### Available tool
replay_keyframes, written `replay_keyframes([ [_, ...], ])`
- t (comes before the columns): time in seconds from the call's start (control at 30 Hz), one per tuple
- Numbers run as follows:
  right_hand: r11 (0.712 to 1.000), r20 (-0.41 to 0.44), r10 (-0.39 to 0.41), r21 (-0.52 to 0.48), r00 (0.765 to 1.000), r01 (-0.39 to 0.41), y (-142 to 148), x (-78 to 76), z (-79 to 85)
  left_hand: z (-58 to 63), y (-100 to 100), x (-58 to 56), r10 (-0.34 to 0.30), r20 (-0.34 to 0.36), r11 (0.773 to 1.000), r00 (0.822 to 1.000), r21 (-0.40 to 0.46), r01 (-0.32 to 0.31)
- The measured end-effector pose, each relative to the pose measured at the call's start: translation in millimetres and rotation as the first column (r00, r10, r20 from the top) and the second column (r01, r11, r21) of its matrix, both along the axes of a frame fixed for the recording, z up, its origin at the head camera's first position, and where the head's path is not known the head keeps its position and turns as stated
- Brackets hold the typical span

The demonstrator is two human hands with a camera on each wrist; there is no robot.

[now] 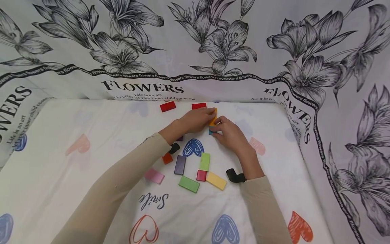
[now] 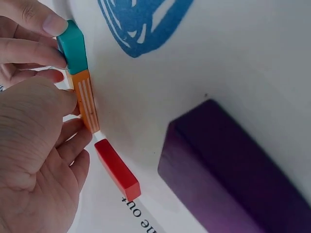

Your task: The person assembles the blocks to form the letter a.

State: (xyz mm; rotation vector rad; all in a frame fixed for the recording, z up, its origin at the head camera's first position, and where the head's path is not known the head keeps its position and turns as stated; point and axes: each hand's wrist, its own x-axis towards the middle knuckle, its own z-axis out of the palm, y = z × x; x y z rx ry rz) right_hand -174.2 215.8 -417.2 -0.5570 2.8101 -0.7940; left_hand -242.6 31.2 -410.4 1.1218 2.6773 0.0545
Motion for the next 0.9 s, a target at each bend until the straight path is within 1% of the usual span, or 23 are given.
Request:
replay_keyframes([
  [0.2,1.0,0.008,0.002,0.03,1.0,-0.002,-0.1,-0.7,0.2,0.1,-1.4,-3.5,-0.023,0.004,1.0,1.0,-0.012,0.023],
  [0.43,0.999,-0.007,0.004,0.049,1.0,-0.004,0.6,-1.8,3.3,1.7,-1.3,-1.7,-0.011,0.032,1.0,0.999,-0.005,0.011],
  [0.6,0.999,-0.027,0.017,0.048,1.0,-0.016,1.3,-2.2,1.7,1.8,-2.9,-0.8,-0.012,0.027,1.0,1.0,-0.002,0.012],
  [0.73,0.999,-0.041,0.023,0.04,0.999,-0.021,1.2,-2.4,1.1,0.2,-4.9,-1.1,-0.013,0.032,1.0,0.999,0.01,0.013],
  [0.9,0.998,-0.045,0.029,0.057,0.999,-0.026,1.6,-1.9,1.7,-3.3,-5.0,-0.5,0.003,0.038,1.0,0.999,0.025,-0.004],
])
